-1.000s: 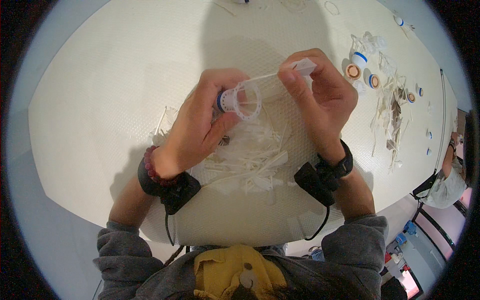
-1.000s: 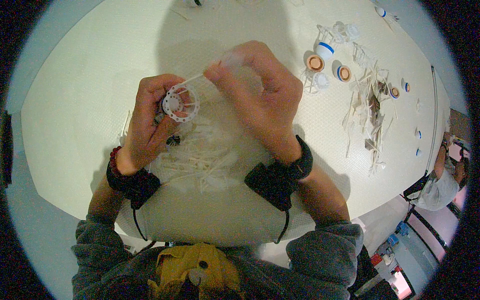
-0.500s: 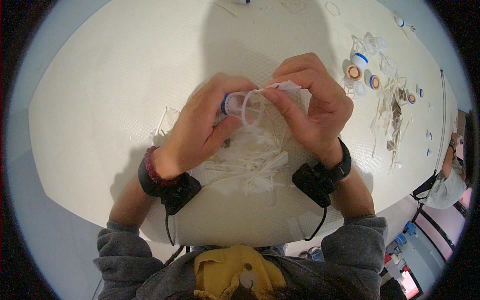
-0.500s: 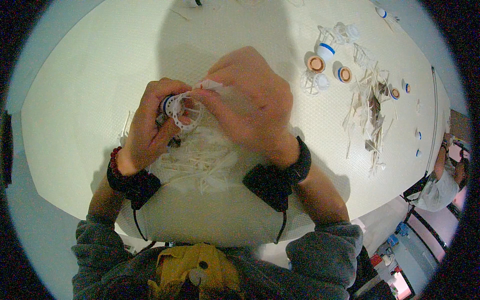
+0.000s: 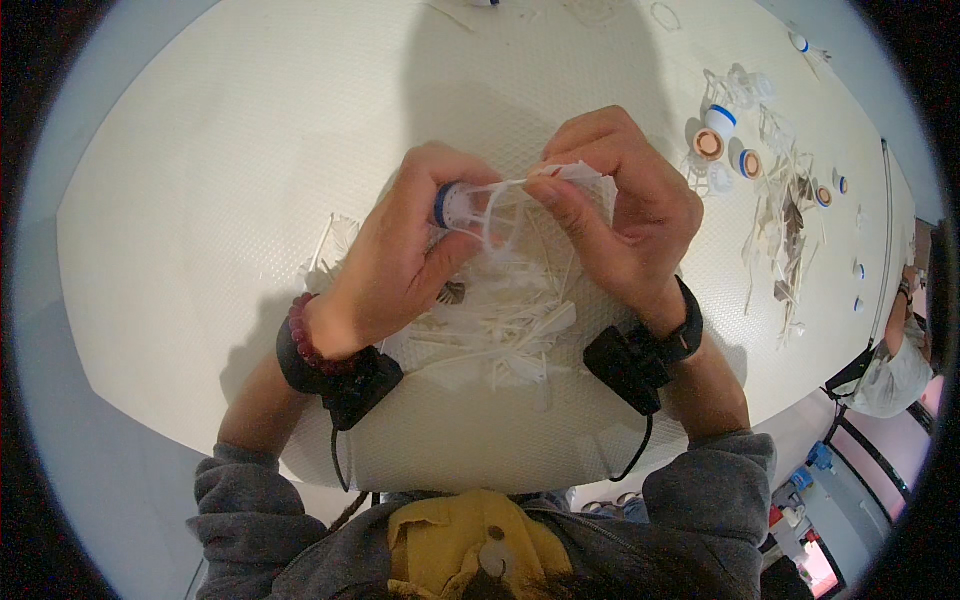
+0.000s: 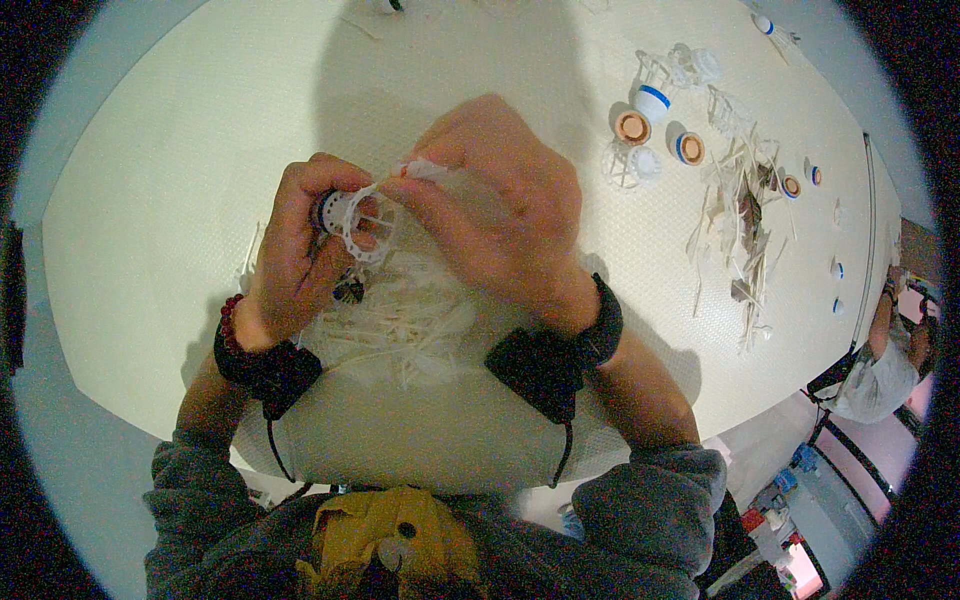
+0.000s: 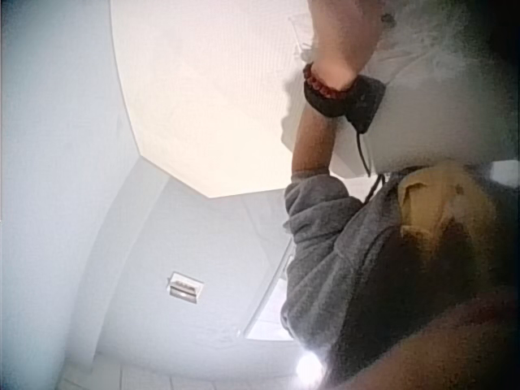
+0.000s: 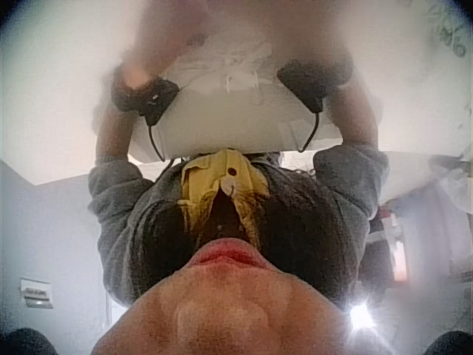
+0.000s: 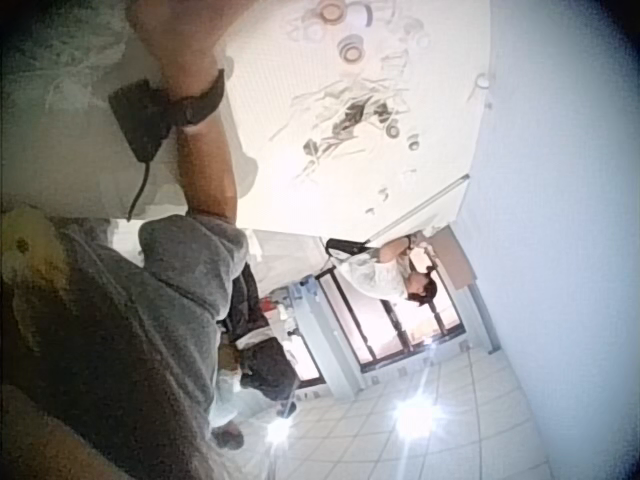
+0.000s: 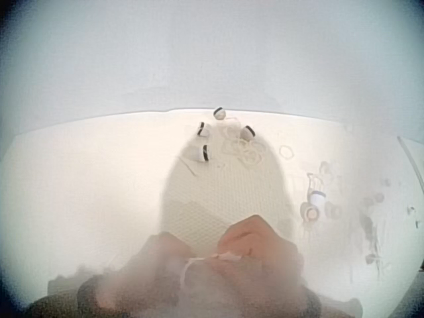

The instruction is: The person assembles shuttlecocks by manually inserting feathers into a plastic base one by one, then sets the partially completed items aside on the table to gather more components.

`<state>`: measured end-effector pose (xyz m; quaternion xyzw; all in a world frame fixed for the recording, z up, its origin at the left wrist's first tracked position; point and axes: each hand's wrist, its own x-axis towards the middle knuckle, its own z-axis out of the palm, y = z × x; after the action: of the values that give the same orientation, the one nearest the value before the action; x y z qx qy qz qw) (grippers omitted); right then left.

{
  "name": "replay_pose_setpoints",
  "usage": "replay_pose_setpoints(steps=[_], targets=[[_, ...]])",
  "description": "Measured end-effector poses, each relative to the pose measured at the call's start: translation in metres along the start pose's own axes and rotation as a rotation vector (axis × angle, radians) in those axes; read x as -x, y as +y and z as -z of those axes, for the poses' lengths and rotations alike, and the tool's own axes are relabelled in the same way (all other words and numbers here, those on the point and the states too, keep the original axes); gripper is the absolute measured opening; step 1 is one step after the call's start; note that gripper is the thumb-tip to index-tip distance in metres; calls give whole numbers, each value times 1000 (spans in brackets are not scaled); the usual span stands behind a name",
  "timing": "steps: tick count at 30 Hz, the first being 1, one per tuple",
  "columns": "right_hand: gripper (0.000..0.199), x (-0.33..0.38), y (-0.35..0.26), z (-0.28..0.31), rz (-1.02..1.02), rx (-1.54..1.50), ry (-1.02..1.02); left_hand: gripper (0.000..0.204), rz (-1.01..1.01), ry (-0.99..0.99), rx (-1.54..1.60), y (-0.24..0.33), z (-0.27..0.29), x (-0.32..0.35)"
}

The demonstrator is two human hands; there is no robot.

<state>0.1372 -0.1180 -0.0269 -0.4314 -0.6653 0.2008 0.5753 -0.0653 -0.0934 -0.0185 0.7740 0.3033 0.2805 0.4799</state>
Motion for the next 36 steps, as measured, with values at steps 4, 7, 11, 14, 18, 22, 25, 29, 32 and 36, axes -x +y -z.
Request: replay_pose_setpoints(steps=[4, 7, 11, 14, 18, 22, 25, 29, 32, 36], targets=[[18, 0, -1, 1, -27, -17, -6, 37, 8, 3, 30, -1, -1, 0], [19, 0, 0, 2, 37, 52, 3, 35, 5, -11, -20, -1, -1, 0], [20, 2, 0, 0, 7, -5, 6, 35, -23, 2, -8, -2, -1, 0], [21, 3, 1, 0, -30, -31, 3, 35, -13, 3, 11, -1, -2, 0], [22, 0, -1, 3, 14, -4, -50, 37, -9, 0, 44, -2, -2, 0], [22, 5, 3, -1, -105, -134, -3, 38, -22, -6, 73, -2, -3, -1], [22, 3, 1, -1, -51, -116, 1, 37, -29, -17, 41, 0, -1, -1], [21, 0, 2, -1, 59, -18, -65, 37, -28, -20, 13, -3, -2, 0], [16, 1, -3, 0, 22, -58, -87, 37, -9, -30, 2, 1, -2, 1], [11, 1, -6, 0, -54, -98, -136, 37, -73, -22, -25, -1, -2, -1]])
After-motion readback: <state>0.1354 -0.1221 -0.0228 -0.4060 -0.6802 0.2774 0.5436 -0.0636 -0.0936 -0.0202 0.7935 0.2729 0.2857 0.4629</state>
